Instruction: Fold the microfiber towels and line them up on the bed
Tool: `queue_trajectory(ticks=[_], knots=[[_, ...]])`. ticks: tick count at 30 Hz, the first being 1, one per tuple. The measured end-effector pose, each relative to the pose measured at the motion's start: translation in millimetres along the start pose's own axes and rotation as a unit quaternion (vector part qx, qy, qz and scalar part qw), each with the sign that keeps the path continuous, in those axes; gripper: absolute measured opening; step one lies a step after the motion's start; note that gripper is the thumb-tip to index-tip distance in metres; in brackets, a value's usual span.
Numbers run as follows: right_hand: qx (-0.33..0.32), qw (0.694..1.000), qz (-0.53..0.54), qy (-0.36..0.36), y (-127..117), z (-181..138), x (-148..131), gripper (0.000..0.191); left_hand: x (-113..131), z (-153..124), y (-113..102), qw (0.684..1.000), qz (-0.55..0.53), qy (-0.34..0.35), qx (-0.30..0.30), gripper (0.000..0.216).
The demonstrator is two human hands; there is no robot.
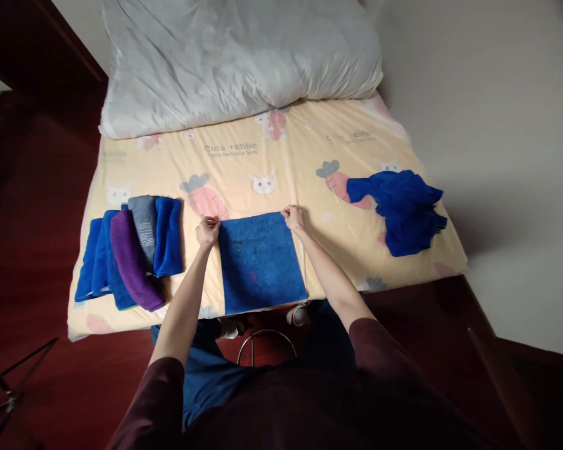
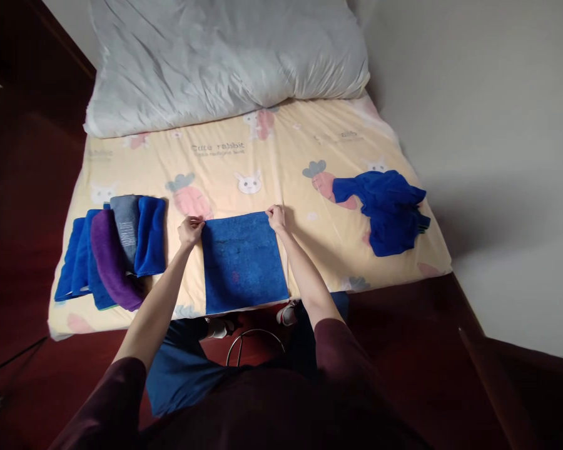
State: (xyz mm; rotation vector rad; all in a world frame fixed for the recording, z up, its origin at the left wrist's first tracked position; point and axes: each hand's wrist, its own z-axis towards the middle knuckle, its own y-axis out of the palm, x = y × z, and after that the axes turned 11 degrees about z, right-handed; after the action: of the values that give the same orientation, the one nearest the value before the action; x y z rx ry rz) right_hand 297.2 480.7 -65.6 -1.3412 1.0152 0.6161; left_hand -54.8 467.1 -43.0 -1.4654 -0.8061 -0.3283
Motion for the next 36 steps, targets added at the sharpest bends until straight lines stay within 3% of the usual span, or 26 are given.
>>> queue_trajectory(ticks=[4,7,12,15,21,26,31,36], knots=[[0.013,0.998,-0.028,-0.06,3.1,-2.8,-2.6,0.011,3.5,7.6,0.0,0.995,0.05,0.074,-0.038,0.015],[-0.022,0.997,-0.023,-0.07,-1.0,-2.9,-6.0,0.009,3.9,16.4,-0.3,0.986,0.082,0.131,-0.058,0.011],[-0.099,0.993,0.009,-0.059,-13.5,3.0,-7.4,0.006,0.0,27.2,-3.9,0.977,0.095,0.174,-0.081,0.015],[-0.111,0.991,0.021,-0.068,-16.2,9.5,-5.0,0.007,-1.7,33.5,-5.9,0.977,0.092,0.178,-0.076,0.011],[-0.059,0.993,0.001,-0.098,-3.7,23.7,4.3,0.01,4.7,51.7,8.6,0.991,0.049,0.122,-0.01,0.014],[0.022,0.992,-0.006,-0.123,10.1,14.8,17.2,0.015,-2.5,47.2,30.9,0.992,0.054,0.1,0.055,0.027],[0.09,0.986,-0.018,-0.142,14.7,1.4,19.3,0.021,-12.3,38.2,40.9,0.989,0.032,0.116,0.085,0.031],[0.123,0.982,0.028,-0.143,20.0,17.4,33.8,0.023,-15.2,39.9,49.8,0.984,0.032,0.134,0.115,0.027]])
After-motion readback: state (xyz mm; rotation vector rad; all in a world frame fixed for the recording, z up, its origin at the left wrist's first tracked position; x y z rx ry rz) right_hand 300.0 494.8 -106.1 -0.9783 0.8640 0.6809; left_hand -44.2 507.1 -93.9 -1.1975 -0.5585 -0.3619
